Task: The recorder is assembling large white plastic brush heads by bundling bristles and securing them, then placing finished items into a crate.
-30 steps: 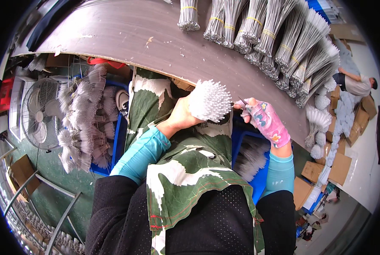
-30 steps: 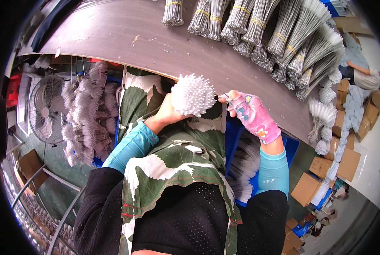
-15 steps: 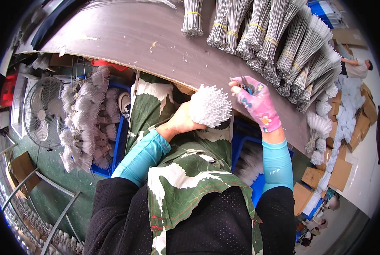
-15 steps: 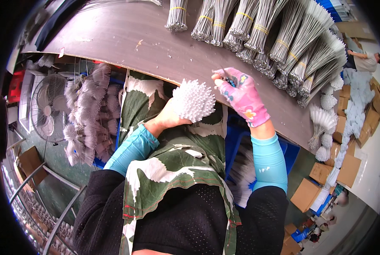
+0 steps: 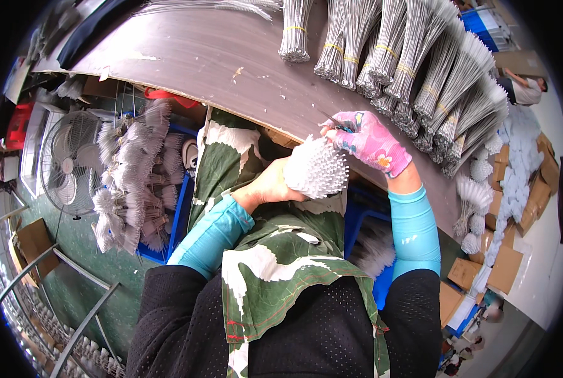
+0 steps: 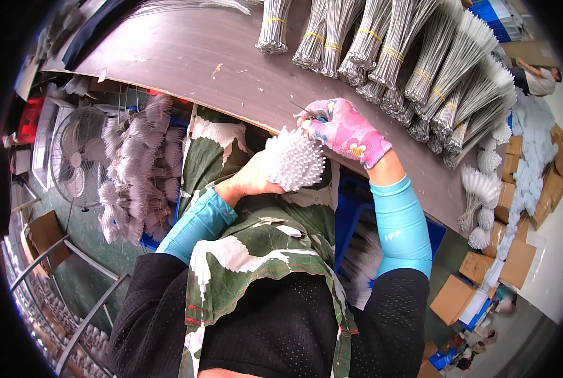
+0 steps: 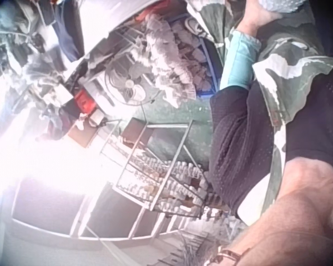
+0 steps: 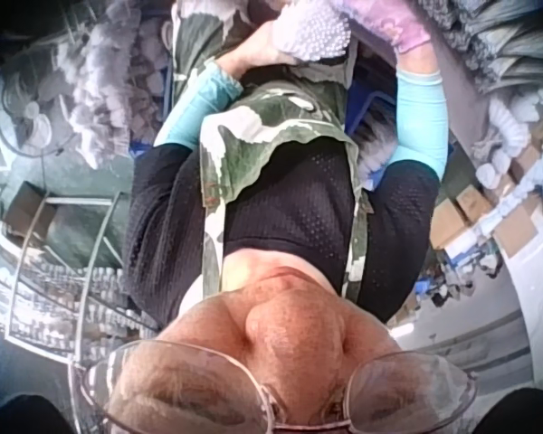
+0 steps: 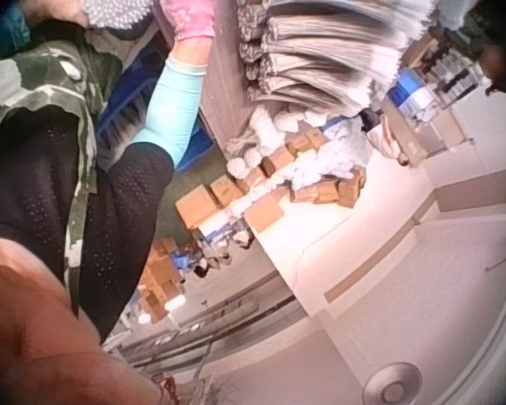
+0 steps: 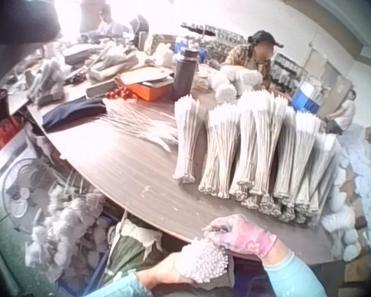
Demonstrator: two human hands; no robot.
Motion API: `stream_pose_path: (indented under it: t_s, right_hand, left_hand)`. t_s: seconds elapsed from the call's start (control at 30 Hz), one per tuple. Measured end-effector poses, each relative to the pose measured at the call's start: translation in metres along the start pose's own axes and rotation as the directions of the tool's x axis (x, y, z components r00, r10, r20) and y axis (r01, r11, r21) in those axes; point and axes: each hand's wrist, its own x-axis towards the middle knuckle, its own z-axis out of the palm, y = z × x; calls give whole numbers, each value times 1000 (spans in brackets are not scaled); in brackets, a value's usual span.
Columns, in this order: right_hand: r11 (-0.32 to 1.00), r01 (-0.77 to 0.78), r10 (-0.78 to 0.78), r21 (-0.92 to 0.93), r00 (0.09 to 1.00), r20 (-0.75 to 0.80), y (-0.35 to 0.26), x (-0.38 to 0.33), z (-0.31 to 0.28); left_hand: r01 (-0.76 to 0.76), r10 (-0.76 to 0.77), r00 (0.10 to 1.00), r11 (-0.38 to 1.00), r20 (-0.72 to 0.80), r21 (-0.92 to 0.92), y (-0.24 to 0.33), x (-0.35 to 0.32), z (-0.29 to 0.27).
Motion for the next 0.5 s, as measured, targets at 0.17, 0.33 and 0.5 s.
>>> stream_pose_path:
  t_s: [0.17, 0.33, 0.5]
  right_hand:
    - [995, 73, -61, -70, 985, 159, -13, 3, -6]
    - [933, 251, -234, -256, 967, 96, -21, 9, 7]
    - [783, 571, -586, -247, 543, -601, -81, 11, -19]
  left_hand:
    - [-25, 27, 999, 997, 19, -79, 17, -6, -7]
    - [-83, 81, 996, 994, -29, -74, 47, -14, -10]
    - [51, -79, 984, 984, -163, -169, 32, -21, -13]
